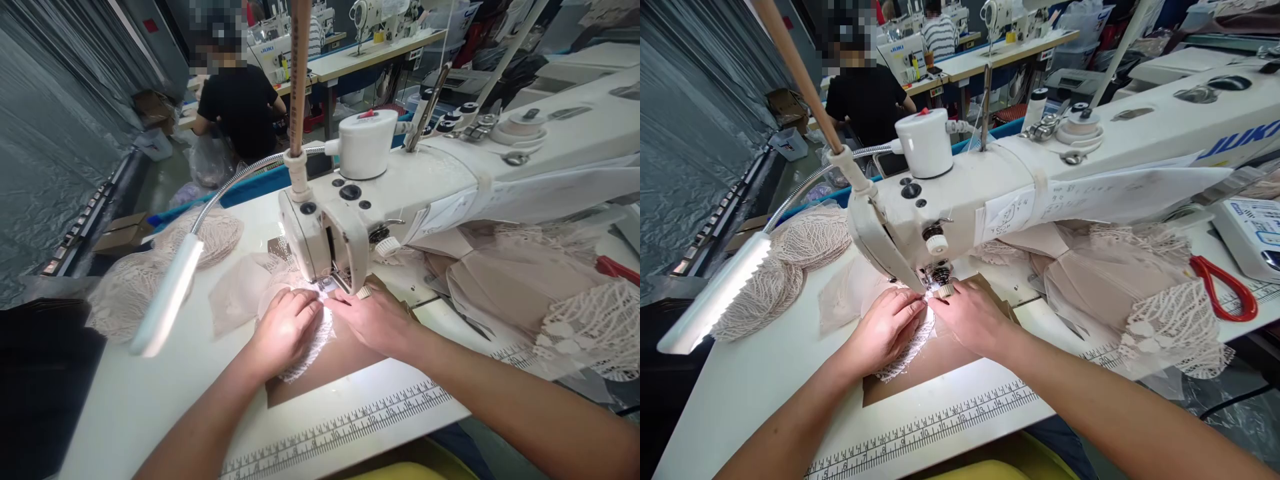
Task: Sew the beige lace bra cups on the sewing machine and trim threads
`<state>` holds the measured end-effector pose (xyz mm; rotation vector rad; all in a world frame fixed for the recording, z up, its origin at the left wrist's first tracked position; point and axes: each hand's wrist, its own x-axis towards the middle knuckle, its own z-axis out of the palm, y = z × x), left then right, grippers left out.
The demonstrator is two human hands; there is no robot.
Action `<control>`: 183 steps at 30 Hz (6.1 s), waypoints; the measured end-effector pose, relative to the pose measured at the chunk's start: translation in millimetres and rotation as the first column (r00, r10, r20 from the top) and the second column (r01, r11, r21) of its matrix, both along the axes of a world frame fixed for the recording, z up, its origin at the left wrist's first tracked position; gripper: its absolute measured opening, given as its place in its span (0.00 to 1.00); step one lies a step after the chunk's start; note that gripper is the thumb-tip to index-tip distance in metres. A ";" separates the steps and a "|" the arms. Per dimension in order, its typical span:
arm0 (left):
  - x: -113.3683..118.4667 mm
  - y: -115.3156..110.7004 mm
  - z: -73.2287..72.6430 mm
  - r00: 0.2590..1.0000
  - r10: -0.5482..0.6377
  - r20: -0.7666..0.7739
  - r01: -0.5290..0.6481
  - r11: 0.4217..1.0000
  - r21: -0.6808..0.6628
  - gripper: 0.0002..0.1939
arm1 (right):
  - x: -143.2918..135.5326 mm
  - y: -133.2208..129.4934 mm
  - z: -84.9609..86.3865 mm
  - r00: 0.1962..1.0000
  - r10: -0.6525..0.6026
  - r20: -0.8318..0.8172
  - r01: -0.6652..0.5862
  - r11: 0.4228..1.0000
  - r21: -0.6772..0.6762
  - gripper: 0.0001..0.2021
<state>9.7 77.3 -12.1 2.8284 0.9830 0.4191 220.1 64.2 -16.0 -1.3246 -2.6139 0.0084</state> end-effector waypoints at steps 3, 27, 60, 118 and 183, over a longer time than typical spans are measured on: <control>-0.1 1.3 2.6 1.000 0.000 0.013 0.000 1.000 -0.008 0.13 | 1.7 -0.6 -1.7 1.000 -0.006 -0.006 0.006 1.000 0.015 0.17; -30.0 7.2 18.6 0.495 0.850 0.183 -0.028 0.226 -0.974 0.22 | 1.3 -10.1 -2.3 0.983 0.090 -0.160 -0.107 0.989 -0.102 0.08; -31.0 17.4 16.9 0.805 0.591 0.045 -0.293 0.463 -0.837 0.18 | -2.1 -6.4 0.3 0.999 -0.001 -0.053 -0.001 0.999 -0.050 0.08; 0.0 14.0 -0.8 0.994 -0.005 -0.106 0.011 0.998 0.060 0.12 | -1.4 -0.3 -2.4 0.993 0.005 -0.120 -0.010 0.999 -0.046 0.15; -2.4 13.1 4.6 0.994 -0.026 -0.107 0.028 1.000 0.015 0.20 | 10.9 -10.1 -7.8 0.974 0.129 -0.188 -0.143 0.988 -0.059 0.15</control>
